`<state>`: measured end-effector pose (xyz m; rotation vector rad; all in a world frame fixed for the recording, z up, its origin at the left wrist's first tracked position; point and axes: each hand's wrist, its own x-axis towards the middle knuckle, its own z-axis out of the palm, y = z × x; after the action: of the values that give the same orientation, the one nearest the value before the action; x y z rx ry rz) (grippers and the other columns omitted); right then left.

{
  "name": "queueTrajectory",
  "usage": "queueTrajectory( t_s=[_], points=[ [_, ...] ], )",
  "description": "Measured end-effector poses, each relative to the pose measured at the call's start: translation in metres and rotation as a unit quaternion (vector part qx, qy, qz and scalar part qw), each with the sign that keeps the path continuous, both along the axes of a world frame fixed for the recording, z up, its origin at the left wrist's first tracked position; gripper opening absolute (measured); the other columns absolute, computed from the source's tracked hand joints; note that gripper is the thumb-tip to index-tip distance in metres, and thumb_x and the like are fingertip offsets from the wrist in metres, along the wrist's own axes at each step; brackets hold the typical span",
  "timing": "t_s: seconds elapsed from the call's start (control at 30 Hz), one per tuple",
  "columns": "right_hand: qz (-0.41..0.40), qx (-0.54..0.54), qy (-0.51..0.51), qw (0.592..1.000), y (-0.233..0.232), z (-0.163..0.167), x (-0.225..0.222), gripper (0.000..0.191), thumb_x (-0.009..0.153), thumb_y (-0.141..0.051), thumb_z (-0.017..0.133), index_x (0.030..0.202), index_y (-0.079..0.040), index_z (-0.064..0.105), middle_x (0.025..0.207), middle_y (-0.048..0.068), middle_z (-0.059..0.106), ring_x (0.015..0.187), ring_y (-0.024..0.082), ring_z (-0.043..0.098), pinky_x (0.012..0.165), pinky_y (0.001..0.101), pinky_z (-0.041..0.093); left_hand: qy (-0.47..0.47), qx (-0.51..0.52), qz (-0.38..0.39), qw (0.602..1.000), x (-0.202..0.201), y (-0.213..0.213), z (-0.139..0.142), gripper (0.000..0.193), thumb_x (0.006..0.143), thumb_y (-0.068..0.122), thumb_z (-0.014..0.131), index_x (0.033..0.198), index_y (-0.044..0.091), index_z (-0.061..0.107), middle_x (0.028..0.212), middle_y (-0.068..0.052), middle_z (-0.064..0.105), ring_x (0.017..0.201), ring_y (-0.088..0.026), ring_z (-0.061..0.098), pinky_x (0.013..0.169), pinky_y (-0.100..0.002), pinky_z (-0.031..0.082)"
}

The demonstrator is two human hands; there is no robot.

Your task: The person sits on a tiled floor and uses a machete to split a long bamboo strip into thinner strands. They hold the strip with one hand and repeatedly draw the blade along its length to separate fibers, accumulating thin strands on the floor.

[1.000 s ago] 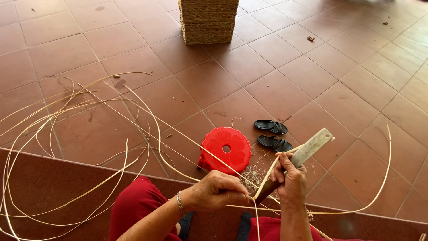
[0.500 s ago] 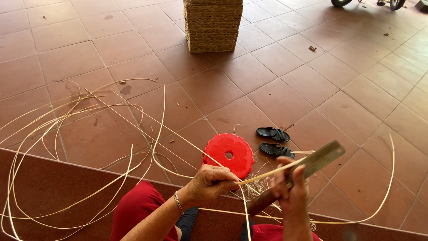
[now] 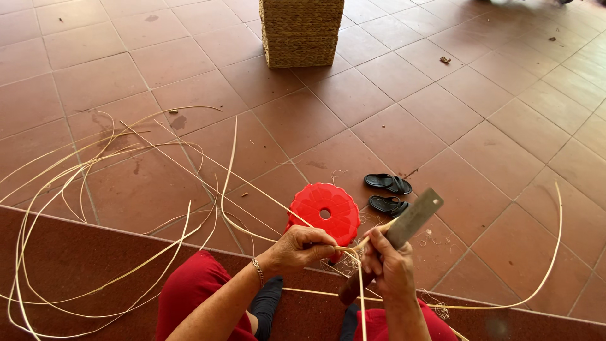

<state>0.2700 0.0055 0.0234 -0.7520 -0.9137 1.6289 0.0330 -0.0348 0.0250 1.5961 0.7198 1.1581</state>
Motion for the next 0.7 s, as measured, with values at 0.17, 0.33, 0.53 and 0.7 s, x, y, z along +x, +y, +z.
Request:
queueTrajectory(
  t_s=[0.17, 0.33, 0.53, 0.7],
  points=[
    [-0.011, -0.035, -0.026, 0.999, 0.027, -0.031, -0.005, 0.010, 0.096, -0.012, 0.066, 0.091, -0.004, 0.065, 0.066, 0.007, 0.063, 0.037, 0.007, 0.041, 0.034, 0.0237, 0.039, -0.006, -0.035, -0.026, 0.999, 0.001, 0.005, -0.008, 0.012, 0.100, 0.013, 0.069, 0.104, 0.003, 0.075, 0.094, -0.002, 0.075, 0.089, -0.011, 0.072, 0.083, -0.029, 0.061],
    [-0.039, -0.034, -0.054, 0.997, 0.046, -0.052, -0.005, 0.011, 0.096, -0.010, 0.066, 0.089, -0.003, 0.067, 0.064, 0.007, 0.061, 0.036, 0.007, 0.042, 0.033, 0.0234, 0.036, 0.055, -0.076, 0.015, 0.995, -0.006, 0.011, -0.021, 0.014, 0.097, 0.016, 0.072, 0.104, 0.004, 0.076, 0.095, -0.001, 0.078, 0.090, -0.007, 0.071, 0.082, -0.025, 0.059],
    [-0.057, -0.047, -0.095, 0.993, 0.063, -0.062, -0.009, 0.014, 0.095, -0.012, 0.067, 0.086, -0.002, 0.066, 0.061, 0.006, 0.060, 0.035, 0.007, 0.039, 0.031, 0.0242, 0.033, 0.039, -0.121, 0.010, 0.992, -0.009, 0.017, -0.040, 0.015, 0.098, 0.017, 0.073, 0.105, 0.004, 0.078, 0.096, -0.002, 0.078, 0.090, -0.005, 0.069, 0.085, -0.024, 0.057],
    [-0.099, -0.072, -0.138, 0.983, 0.068, -0.060, -0.014, 0.016, 0.096, -0.012, 0.067, 0.086, 0.000, 0.065, 0.061, 0.008, 0.061, 0.034, 0.009, 0.039, 0.031, 0.0259, 0.031, 0.054, -0.129, 0.009, 0.990, -0.016, 0.023, -0.045, 0.013, 0.097, 0.015, 0.074, 0.103, 0.005, 0.078, 0.097, 0.001, 0.078, 0.091, -0.004, 0.069, 0.086, -0.022, 0.056]
  ],
)
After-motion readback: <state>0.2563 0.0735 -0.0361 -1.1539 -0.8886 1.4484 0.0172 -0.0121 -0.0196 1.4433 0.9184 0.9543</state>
